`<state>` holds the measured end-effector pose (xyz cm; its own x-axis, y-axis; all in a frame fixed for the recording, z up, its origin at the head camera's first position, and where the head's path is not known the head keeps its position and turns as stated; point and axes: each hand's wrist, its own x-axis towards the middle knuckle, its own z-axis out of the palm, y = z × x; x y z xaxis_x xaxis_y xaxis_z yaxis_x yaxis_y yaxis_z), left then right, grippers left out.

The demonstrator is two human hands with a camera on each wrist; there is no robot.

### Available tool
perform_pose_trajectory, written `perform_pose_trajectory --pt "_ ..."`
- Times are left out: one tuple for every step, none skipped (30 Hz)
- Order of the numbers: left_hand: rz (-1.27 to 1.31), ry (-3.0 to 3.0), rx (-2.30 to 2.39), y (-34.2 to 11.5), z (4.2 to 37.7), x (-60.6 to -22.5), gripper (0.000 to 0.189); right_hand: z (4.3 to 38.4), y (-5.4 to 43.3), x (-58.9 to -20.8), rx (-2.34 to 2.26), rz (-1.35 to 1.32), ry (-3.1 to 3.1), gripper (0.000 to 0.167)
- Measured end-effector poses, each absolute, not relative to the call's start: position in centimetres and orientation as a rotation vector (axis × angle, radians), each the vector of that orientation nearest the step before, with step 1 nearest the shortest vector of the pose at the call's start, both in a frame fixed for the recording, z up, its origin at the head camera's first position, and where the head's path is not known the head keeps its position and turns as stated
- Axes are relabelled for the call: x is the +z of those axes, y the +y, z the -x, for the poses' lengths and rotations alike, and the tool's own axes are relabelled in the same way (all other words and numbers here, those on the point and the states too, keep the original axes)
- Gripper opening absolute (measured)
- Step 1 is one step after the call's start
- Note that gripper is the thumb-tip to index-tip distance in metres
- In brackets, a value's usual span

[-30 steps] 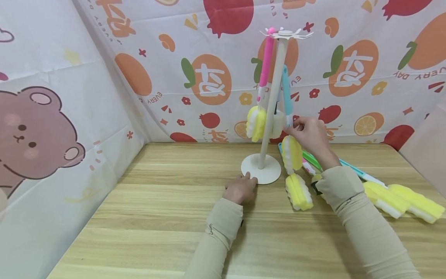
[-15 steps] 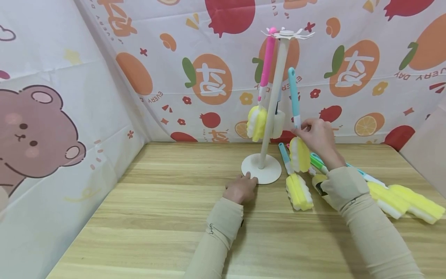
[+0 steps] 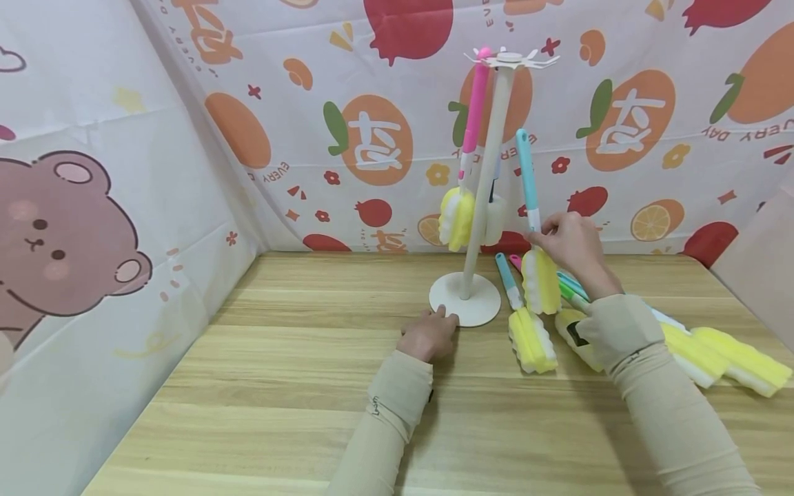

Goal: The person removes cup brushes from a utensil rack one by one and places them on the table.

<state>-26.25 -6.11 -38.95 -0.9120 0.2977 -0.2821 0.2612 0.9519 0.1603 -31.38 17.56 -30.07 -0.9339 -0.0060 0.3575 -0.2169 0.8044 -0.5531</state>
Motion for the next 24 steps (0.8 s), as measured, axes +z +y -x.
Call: perform_pose_trajectory --pt "-0.411 2.798 0.169 -6.1 26.3 -39.0 0.043 31.4 17.6 -30.1 0.874 -0.168 -2.658 0.032" --pt "-0.412 2.799 0.167 -6.1 26.3 -39.0 0.043 31.4 17.7 -30.1 0.877 -0.169 -2.664 0.032" --pt "-0.412 2.8 0.166 -6.1 26.3 -39.0 0.042 31.4 17.7 -30.1 0.88 -0.17 -2.669 0.031" --pt "-0.413 2.801 0.167 -6.1 26.3 -39.0 0.042 31.4 17.8 -30.1 0.884 -0.17 -2.673 0.031" --pt "-0.414 2.801 0.166 -6.1 26.3 -39.0 0.042 31.4 17.8 -30.1 0.884 -0.169 -2.676 0.031" --pt "-0.414 2.802 0.166 -6.1 26.3 -39.0 0.042 31.4 17.8 -30.1 0.885 -0.17 -2.68 0.031" --pt "-0.414 2.802 0.167 -6.1 26.3 -39.0 0.042 31.4 17.9 -30.1 0.885 -0.171 -2.685 0.031" --pt "-0.414 2.802 0.168 -6.1 26.3 -39.0 0.042 31.3 17.9 -30.1 0.885 -0.173 -2.69 0.031" --pt "-0.415 2.801 0.17 -6.2 26.3 -39.0 0.042 31.3 17.9 -30.1 0.888 -0.172 -2.697 0.031" --pt "-0.416 2.801 0.171 -6.2 26.3 -39.0 0.041 31.3 18.0 -30.1 0.894 -0.169 -2.702 0.031" --pt "-0.417 2.801 0.171 -6.2 26.3 -39.0 0.041 31.2 18.1 -30.0 0.898 -0.169 -2.708 0.032" --pt "-0.418 2.801 0.173 -6.2 26.3 -39.0 0.041 31.2 18.1 -29.9 0.908 -0.167 -2.714 0.032" --pt "-0.42 2.801 0.176 -6.2 26.3 -39.0 0.041 31.2 18.2 -29.8 0.919 -0.167 -2.721 0.033" --pt "-0.422 2.802 0.178 -6.2 26.3 -39.1 0.041 31.2 18.3 -29.7 0.929 -0.168 -2.723 0.034" --pt "-0.422 2.802 0.178 -6.2 26.3 -39.1 0.042 31.2 18.4 -29.5 0.932 -0.167 -2.724 0.035" --pt "-0.421 2.803 0.177 -6.2 26.3 -39.0 0.042 31.3 18.5 -29.4 0.935 -0.169 -2.725 0.036" --pt "-0.421 2.803 0.175 -6.2 26.4 -39.0 0.043 31.3 18.5 -29.2 0.935 -0.174 -2.73 0.036" --pt "-0.42 2.802 0.174 -6.2 26.4 -39.0 0.043 31.3 18.6 -29.0 0.935 -0.174 -2.736 0.037" --pt "-0.42 2.801 0.173 -6.2 26.4 -39.0 0.043 31.3 18.7 -28.9 0.933 -0.179 -2.745 0.037" --pt "-0.418 2.8 0.171 -6.2 26.4 -39.1 0.043 31.3 18.7 -28.8 0.933 -0.177 -2.759 0.037" --pt "-0.417 2.799 0.169 -6.2 26.4 -39.1 0.043 31.3 18.8 -28.8 0.935 -0.174 -2.78 0.037" --pt "-0.416 2.798 0.169 -6.2 26.4 -39.1 0.043 31.2 18.9 -28.8 0.948 -0.172 -2.803 0.037" --pt "-0.415 2.797 0.169 -6.2 26.4 -39.1 0.042 31.2 18.9 -28.9 0.954 -0.169 -2.824 0.037" --pt "-0.414 2.796 0.169 -6.1 26.4 -39.2 0.043 31.2 19.0 -29.0 0.96 -0.167 -2.844 0.036"
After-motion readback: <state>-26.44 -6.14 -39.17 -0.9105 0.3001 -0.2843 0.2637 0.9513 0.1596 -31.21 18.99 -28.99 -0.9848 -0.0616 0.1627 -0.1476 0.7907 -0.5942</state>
